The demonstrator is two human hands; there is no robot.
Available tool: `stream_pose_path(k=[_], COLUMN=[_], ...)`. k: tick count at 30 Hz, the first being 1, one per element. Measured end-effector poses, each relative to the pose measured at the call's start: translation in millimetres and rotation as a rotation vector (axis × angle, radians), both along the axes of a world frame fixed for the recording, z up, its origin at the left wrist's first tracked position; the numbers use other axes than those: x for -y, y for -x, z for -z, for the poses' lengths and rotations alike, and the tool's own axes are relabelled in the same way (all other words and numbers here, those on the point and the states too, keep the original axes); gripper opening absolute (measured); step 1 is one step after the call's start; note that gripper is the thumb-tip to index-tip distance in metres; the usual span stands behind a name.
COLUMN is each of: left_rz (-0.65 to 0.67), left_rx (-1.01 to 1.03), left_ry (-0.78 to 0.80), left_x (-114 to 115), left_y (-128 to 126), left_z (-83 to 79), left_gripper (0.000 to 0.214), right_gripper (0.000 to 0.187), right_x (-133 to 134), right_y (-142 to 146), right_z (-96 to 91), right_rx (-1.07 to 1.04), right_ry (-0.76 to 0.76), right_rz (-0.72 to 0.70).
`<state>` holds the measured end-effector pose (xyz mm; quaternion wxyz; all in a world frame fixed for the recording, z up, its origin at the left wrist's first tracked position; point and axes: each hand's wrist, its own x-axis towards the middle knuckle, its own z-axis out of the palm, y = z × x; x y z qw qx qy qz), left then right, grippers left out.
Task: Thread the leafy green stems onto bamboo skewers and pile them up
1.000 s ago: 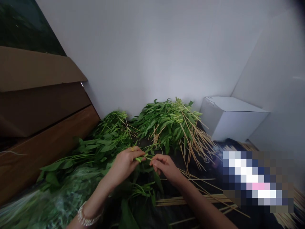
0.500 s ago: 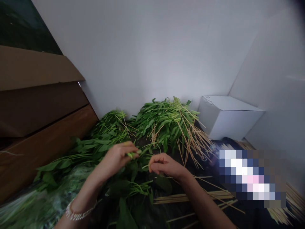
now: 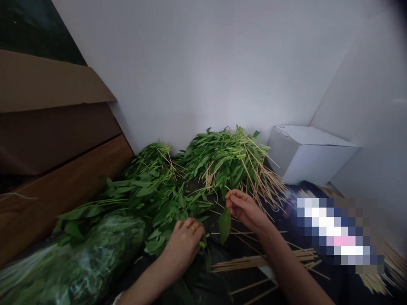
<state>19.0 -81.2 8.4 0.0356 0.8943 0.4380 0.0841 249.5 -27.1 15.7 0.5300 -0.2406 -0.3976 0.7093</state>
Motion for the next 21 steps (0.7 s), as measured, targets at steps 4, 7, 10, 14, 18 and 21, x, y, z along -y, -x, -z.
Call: stream_pose_path(k=[4, 7, 10, 14, 18, 21], left_rz=[0.066, 0.117, 0.133, 0.127, 0.100, -0.110], left_rx=[0.146, 0.189, 0.205, 0.303, 0.538, 0.836], left_ry=[0.063, 0.066, 0.096, 0.223, 0.403, 0.319], left_x=[7, 9, 12, 7, -32, -84], left_y=[7, 13, 15, 21, 33, 45], left_z=[33.2, 41.1, 32.6, -5.6, -44.1, -47.6], left_gripper=[0.055, 0.092, 0.096, 0.047, 0.034, 0.041], right_gripper=[0.014, 0.015, 0.018, 0.026, 0.025, 0.026], right_x=[9, 24, 59, 122, 143, 112], right_y=[-15, -30, -54, -99, -115, -91], right_z=[-8.7, -14.2, -11.4, 1.4, 7.4, 3.5], right_rx=[-0.084, -0.080, 0.048, 0.430, 0.841, 0.882], right_ry=[0.026, 0.028, 0.046, 0.089, 0.110, 0.073], right_rz=[0.055, 0.115, 0.054, -0.220, -0.282, -0.121])
